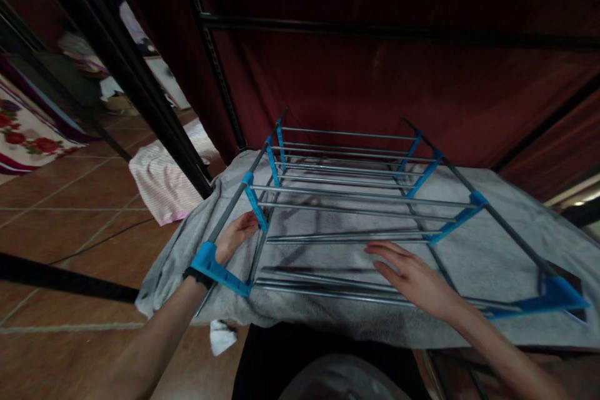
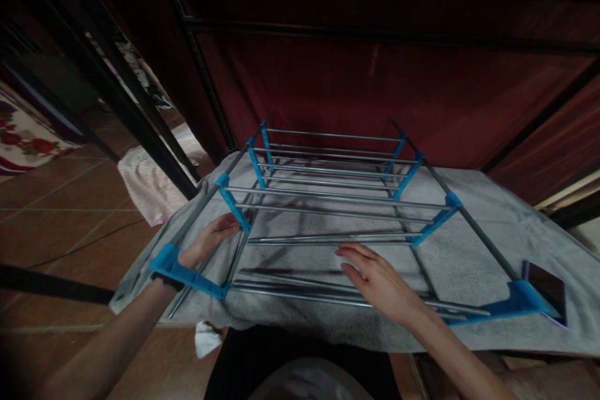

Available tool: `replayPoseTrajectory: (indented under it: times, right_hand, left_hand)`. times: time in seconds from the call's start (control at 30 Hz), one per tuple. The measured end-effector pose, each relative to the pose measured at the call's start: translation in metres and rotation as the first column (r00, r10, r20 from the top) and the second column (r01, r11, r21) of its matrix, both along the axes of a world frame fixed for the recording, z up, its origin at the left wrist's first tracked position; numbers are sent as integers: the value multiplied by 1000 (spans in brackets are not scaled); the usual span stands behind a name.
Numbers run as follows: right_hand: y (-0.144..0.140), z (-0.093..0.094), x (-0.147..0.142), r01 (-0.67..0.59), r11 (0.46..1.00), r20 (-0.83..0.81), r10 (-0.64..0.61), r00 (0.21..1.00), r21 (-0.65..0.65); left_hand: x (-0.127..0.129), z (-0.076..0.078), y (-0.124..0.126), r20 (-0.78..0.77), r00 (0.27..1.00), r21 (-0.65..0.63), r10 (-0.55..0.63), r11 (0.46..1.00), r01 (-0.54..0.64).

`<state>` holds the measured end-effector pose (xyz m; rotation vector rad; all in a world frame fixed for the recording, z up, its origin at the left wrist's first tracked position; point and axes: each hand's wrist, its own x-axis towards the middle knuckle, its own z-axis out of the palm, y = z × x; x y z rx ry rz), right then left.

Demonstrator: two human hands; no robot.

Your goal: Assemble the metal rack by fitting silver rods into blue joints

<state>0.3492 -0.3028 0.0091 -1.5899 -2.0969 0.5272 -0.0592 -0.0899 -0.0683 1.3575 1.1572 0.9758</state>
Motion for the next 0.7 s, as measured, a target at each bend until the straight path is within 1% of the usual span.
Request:
replayPoseTrajectory:
  times: [0.07,0.13,0.17,0.23,0.3,0.4,0.5,0.57,0.63,0.7]
  right_hand:
    - [35,-22,-28,-19,999,11,19,1000,-41]
    - [72,-41,-52,-20,996,96,28,995,-86]
    - [88,-50,-63,-37,994,155,53,986,-102]
    - [115,-64,-81,-83,990,269,111,957,-114]
    - [133,-76,-97,-119,985,369,157,916,-122]
    - [148,-90,-114,-152,981,459,193,868,-125]
    - [155,-101,-127,-177,974,478,224,850,-142]
    - [159,-106,-131,-184,971,475,235,848,-152]
    - [162,-108,-131,-187,971,467,237,852,-152]
    - [165,-107,-130,-183,972,453,230,861,-146]
  left_hand:
    - [4,-7,3,3,1000,12,-19,1000,19]
    - [7,-12,6,-2,999,7,-37,999,37]
    - [8,-14,7,-12,999,8,-46,999,46]
    - [11,-19,9,-58,997,29,-54,998,55]
    - [12,-25,10,-117,992,64,-38,997,46]
    - [13,-41,11,-146,989,92,9,996,4]
    - [13,-60,12,-127,991,97,48,995,-36]
    - [13,-71,12,-141,987,119,72,991,-56]
    - [14,-76,11,-167,981,143,94,987,-70]
    - [15,-76,9,-183,977,158,109,984,-80]
